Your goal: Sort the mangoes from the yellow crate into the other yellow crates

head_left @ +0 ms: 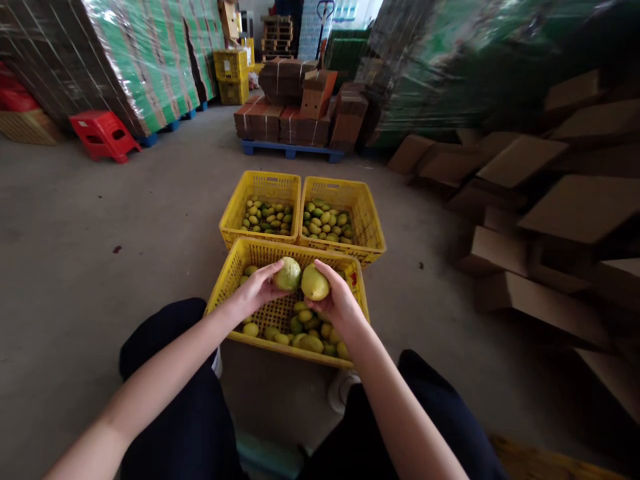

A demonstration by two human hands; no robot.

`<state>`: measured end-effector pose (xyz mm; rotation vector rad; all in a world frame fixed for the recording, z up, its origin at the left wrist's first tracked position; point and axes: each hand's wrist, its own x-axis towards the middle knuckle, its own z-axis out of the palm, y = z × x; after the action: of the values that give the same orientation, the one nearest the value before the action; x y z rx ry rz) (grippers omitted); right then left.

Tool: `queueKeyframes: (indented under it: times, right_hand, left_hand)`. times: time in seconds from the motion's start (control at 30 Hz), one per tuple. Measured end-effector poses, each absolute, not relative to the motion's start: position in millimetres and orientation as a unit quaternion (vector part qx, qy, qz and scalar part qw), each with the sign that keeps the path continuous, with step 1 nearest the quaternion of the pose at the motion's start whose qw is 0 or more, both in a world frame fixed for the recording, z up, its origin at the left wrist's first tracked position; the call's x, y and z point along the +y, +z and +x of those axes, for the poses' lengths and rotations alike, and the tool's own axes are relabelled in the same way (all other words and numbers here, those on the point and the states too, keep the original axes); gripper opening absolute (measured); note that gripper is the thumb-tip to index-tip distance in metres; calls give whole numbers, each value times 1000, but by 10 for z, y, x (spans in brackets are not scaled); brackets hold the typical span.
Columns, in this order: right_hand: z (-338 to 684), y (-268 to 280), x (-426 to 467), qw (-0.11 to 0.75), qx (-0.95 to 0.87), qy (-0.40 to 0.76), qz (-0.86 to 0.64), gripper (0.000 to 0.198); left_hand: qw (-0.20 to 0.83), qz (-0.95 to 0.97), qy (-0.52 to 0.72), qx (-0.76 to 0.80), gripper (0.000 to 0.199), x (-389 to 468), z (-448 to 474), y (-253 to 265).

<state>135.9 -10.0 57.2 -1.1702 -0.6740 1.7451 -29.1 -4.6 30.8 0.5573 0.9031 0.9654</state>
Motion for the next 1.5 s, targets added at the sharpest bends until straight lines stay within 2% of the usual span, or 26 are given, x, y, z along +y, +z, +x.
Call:
queueKeyframes:
  times: [0.13,0.23,0.47,0.7,1.0,1.1,1.2,1.27,1.37,1.5]
  right_hand:
    - [1390,595,-85,515,-293,686,-422,26]
    - [1378,588,-72,537,-270,704,-378,26]
    - [1279,562,-96,500,-213,734,-407,27]
    - [1222,572,-71,520,-127,729,-427,23]
    - [1211,612,-42,482,-98,758,-429,45]
    - [1241,610,-46,487,-95,767,-408,36]
    - [1266,588,-49,517,-90,750,-403,22]
    - [1276,575,-45,518,-79,761,-382,24]
    - [1272,563,-35,500,-58,782,-367,33]
    - [1241,542,-27,513,-29,748,-419,40]
  left_hand:
    - [740,309,478,358,34,-20,-336,384]
    - [754,281,497,325,39,-26,-330,436]
    - [766,144,522,346,36,4,-345,468]
    - [737,172,552,351,29,-6,-324,454]
    - [763,43,531,366,26,28,-294,443]
    - [752,-11,546,370,30,8,-251,444]
    - [725,-45,580,367,19,-21,-206,466]
    - [718,-49,589,368,13,-29,-194,480]
    - [741,-16,570,353,20,-28,-209,484]
    - [772,27,550,317,32,-29,-250,479]
